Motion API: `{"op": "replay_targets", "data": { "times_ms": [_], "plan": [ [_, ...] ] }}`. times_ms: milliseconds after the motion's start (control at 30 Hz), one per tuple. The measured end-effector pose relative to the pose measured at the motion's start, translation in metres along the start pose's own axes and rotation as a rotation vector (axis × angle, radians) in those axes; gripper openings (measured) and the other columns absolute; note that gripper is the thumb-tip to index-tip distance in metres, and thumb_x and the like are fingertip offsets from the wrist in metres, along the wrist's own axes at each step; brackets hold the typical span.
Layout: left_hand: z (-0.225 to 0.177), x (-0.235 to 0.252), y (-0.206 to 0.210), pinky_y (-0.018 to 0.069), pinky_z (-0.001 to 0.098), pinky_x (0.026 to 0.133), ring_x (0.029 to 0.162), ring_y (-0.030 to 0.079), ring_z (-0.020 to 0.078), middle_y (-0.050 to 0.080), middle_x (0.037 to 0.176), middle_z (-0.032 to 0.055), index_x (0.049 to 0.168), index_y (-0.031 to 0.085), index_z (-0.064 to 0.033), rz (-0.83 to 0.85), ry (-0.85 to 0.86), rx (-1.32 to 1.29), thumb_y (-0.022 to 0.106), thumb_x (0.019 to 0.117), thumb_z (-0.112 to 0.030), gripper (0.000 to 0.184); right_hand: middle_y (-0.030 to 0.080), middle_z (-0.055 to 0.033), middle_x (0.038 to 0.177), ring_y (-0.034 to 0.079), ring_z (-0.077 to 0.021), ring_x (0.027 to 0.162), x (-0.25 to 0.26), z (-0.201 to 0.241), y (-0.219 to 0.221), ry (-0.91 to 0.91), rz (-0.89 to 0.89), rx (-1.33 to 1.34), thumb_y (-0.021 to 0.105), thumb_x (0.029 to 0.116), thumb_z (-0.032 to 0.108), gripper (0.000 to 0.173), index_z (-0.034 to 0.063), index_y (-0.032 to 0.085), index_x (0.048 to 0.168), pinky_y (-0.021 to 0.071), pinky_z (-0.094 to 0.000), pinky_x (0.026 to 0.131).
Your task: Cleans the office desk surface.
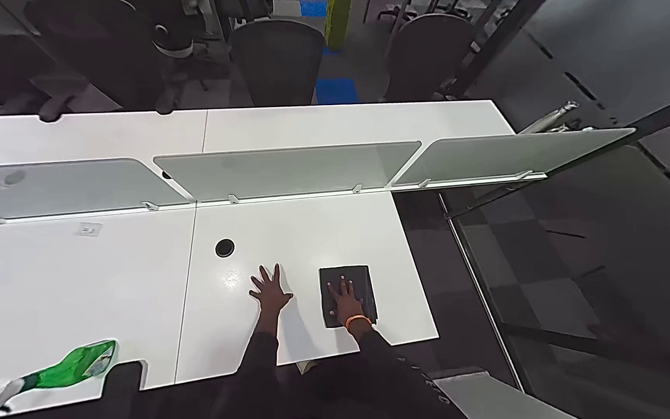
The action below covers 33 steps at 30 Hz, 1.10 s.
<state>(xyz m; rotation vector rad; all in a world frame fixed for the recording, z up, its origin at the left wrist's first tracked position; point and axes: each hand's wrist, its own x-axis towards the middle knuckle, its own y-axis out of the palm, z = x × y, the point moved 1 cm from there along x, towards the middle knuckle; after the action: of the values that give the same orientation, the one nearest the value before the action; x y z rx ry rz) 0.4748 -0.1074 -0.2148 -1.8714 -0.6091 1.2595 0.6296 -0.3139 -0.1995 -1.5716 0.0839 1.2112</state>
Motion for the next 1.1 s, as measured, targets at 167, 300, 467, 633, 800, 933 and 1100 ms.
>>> {"op": "replay_targets", "data": {
  "times_ms": [167,300,467,633,800,933,1100],
  "plan": [
    [-0.038,0.052,-0.016,0.0188,0.0894,0.102,0.151,-0.007,0.0607,-0.018,0.171,0.0178,0.164,0.009,-0.043,0.067,0.064,0.011,0.092,0.0574,-0.054,0.136,-0.007,-0.012,0.174,-0.003,-0.048,0.158,0.022,0.002,-0.019,-0.013,-0.001,-0.005,0.081,0.0866,0.038,0.101,0.0435,0.016,0.164,0.0302,-0.0853,0.104],
    [-0.058,0.08,-0.024,0.0205,0.0924,0.096,0.146,-0.011,0.0678,-0.027,0.167,0.0199,0.164,0.004,-0.0438,0.149,0.04,0.03,0.097,0.0516,-0.05,0.146,-0.008,-0.0114,0.174,-0.004,-0.0481,0.158,0.049,0.005,-0.045,-0.022,0.009,-0.013,0.081,0.0864,0.035,0.101,0.0433,0.017,0.164,0.0314,-0.085,0.103],
    [-0.073,0.092,-0.03,0.0193,0.0943,0.093,0.142,-0.019,0.0703,-0.039,0.161,0.0223,0.164,-0.009,-0.0413,0.229,-0.021,0.032,0.102,0.0433,-0.043,0.164,-0.007,-0.0128,0.174,-0.003,-0.0499,0.157,0.098,0.014,-0.092,-0.042,-0.01,-0.001,0.082,0.0858,0.034,0.101,0.042,0.018,0.164,0.0319,-0.0857,0.102],
    [-0.088,0.106,-0.034,0.0222,0.0949,0.089,0.141,-0.021,0.0717,-0.044,0.158,0.0216,0.163,-0.014,-0.0401,0.282,-0.129,0.07,0.104,0.0355,-0.035,0.174,-0.006,-0.0144,0.174,-0.001,-0.052,0.156,0.163,0.036,-0.151,-0.029,-0.042,0.013,0.082,0.0845,0.035,0.103,0.0393,0.019,0.165,0.0353,-0.0846,0.1],
    [-0.093,0.111,-0.034,0.0224,0.0949,0.088,0.14,-0.021,0.0722,-0.043,0.158,0.0226,0.163,-0.015,-0.0377,0.303,-0.174,0.089,0.103,0.0334,-0.032,0.176,-0.002,-0.0181,0.173,0.006,-0.0547,0.155,0.215,0.065,-0.199,0.003,-0.06,0.014,0.08,0.0862,0.039,0.099,0.0383,0.019,0.165,0.0395,-0.0818,0.098],
    [-0.095,0.115,-0.035,0.0223,0.095,0.088,0.139,-0.022,0.0728,-0.044,0.158,0.0237,0.163,-0.015,-0.037,0.303,-0.178,0.086,0.103,0.033,-0.031,0.176,-0.003,-0.0202,0.173,0.007,-0.0573,0.154,0.236,0.084,-0.214,0.0,-0.07,0.037,0.08,0.0872,0.039,0.097,0.035,0.022,0.165,0.037,-0.0846,0.098],
    [-0.096,0.117,-0.034,0.0214,0.0955,0.088,0.14,-0.022,0.0725,-0.043,0.158,0.0237,0.163,-0.014,-0.0367,0.311,-0.19,0.079,0.103,0.0358,-0.03,0.173,0.0,-0.0198,0.173,0.001,-0.0581,0.154,0.243,0.127,-0.211,-0.158,-0.073,0.005,0.073,0.0942,0.033,0.084,0.0346,0.026,0.164,0.0209,-0.0922,0.1]
  ]
}}
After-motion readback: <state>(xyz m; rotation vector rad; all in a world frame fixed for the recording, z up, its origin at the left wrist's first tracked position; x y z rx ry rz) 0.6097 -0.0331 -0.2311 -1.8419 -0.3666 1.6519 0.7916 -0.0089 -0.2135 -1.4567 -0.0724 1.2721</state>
